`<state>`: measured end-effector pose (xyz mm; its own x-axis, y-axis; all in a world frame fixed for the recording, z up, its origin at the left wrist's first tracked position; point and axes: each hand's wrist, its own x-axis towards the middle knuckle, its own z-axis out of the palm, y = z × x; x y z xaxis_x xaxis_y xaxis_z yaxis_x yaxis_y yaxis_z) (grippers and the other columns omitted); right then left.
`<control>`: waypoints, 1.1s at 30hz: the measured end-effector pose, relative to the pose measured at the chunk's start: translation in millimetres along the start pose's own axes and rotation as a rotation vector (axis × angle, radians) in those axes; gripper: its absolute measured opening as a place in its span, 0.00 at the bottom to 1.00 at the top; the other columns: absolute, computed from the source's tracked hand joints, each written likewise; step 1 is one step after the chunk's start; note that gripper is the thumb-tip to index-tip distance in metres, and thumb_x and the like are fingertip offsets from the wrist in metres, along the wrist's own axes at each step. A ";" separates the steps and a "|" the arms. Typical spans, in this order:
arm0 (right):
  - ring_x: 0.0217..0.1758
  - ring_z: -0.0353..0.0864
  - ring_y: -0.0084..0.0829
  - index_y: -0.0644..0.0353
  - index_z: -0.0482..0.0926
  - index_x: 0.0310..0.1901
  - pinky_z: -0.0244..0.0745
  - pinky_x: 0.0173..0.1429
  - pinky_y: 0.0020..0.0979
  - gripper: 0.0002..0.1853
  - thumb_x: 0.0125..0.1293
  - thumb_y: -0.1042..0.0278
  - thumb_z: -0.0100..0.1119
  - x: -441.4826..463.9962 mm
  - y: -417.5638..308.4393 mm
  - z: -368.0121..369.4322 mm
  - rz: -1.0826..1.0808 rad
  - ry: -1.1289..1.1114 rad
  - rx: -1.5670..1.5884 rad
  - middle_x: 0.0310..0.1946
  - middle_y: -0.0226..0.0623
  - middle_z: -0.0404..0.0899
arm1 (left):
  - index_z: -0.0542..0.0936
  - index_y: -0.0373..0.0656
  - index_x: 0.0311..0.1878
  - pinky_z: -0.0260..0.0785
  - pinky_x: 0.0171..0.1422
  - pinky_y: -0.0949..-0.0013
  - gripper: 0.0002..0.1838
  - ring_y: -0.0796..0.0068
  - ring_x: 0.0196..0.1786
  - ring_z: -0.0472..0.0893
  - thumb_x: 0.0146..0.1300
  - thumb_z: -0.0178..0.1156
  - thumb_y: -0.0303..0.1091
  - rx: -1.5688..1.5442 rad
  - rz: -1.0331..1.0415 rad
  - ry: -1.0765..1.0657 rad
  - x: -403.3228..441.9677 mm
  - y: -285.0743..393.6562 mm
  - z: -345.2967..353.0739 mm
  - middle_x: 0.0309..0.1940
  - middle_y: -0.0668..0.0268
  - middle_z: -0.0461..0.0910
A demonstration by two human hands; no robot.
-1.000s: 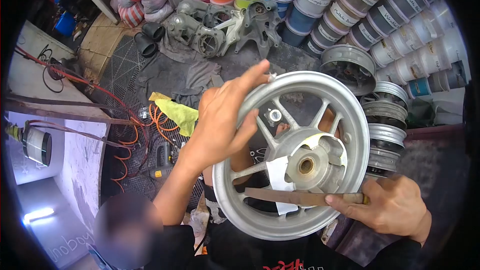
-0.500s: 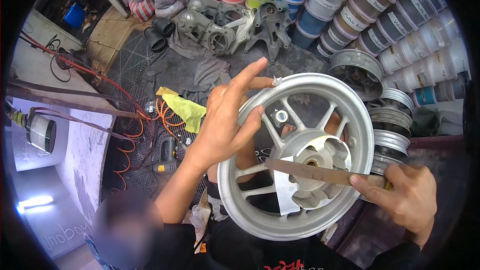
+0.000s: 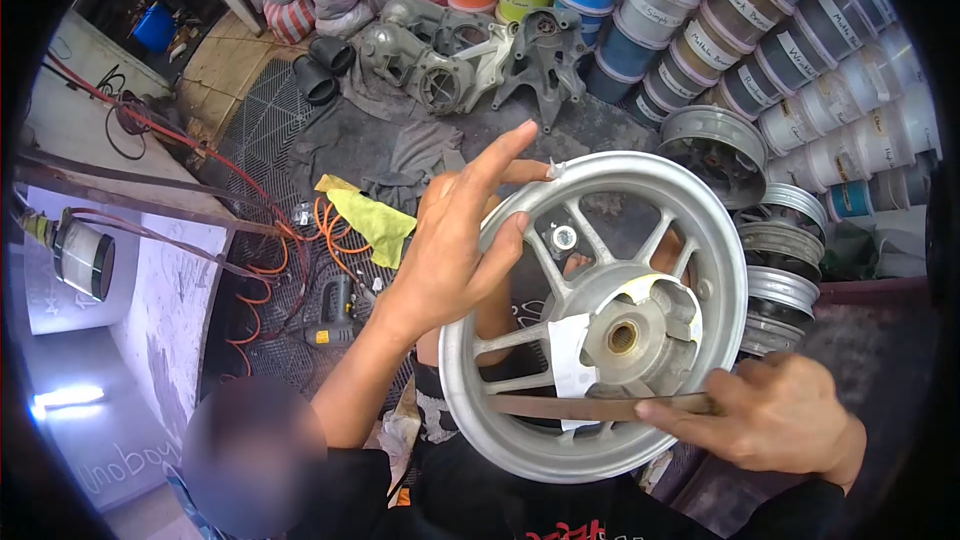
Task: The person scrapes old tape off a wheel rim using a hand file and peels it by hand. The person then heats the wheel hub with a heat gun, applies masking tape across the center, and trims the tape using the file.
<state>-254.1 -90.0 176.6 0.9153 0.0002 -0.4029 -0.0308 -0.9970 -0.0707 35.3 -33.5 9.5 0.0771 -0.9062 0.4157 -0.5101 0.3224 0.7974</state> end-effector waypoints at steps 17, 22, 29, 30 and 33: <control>0.15 0.74 0.20 0.36 0.81 0.61 0.68 0.17 0.24 0.28 0.56 0.59 0.61 -6.1 6.1 4.1 0.148 0.092 -0.062 0.23 0.25 0.69 | 0.59 0.41 0.75 0.71 0.56 0.53 0.40 0.45 0.49 0.82 0.60 0.63 0.24 0.046 -0.194 -0.468 -2.2 71.2 -2.0 0.49 0.50 0.83; 0.15 0.74 0.20 0.36 0.82 0.61 0.68 0.16 0.25 0.27 0.55 0.59 0.60 -15.8 1.4 4.0 0.040 0.060 0.062 0.21 0.25 0.69 | 0.58 0.46 0.76 0.70 0.54 0.47 0.41 0.40 0.47 0.81 0.60 0.64 0.26 -0.023 -0.301 -0.458 -8.8 70.1 -2.0 0.47 0.44 0.80; 0.17 0.75 0.26 0.55 0.84 0.53 0.69 0.21 0.30 0.26 0.53 0.52 0.65 -52.9 10.1 9.3 0.176 0.209 0.078 0.21 0.28 0.73 | 0.59 0.43 0.75 0.71 0.52 0.49 0.42 0.45 0.44 0.80 0.58 0.66 0.26 0.125 -0.310 -0.540 -13.9 74.7 -3.9 0.43 0.51 0.81; 0.18 0.75 0.28 0.59 0.84 0.50 0.69 0.23 0.31 0.25 0.53 0.52 0.65 -57.8 11.5 15.9 0.217 0.268 0.066 0.22 0.29 0.75 | 0.59 0.42 0.75 0.70 0.52 0.50 0.42 0.46 0.44 0.80 0.57 0.67 0.25 0.169 -0.268 -0.551 -17.8 75.0 -5.0 0.42 0.52 0.81; 0.22 0.73 0.33 0.62 0.80 0.42 0.68 0.29 0.31 0.19 0.60 0.54 0.63 -75.1 31.9 33.7 0.272 0.395 0.070 0.23 0.33 0.75 | 0.60 0.41 0.75 0.69 0.58 0.53 0.43 0.49 0.50 0.80 0.56 0.68 0.26 0.337 -0.141 -0.370 -28.9 83.1 -13.3 0.46 0.53 0.80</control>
<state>-337.3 -119.2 173.8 0.9522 -0.3029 -0.0393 -0.3052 -0.9492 -0.0773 2.1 23.1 69.6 -0.1114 -0.9903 0.0833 -0.7688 0.1390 0.6241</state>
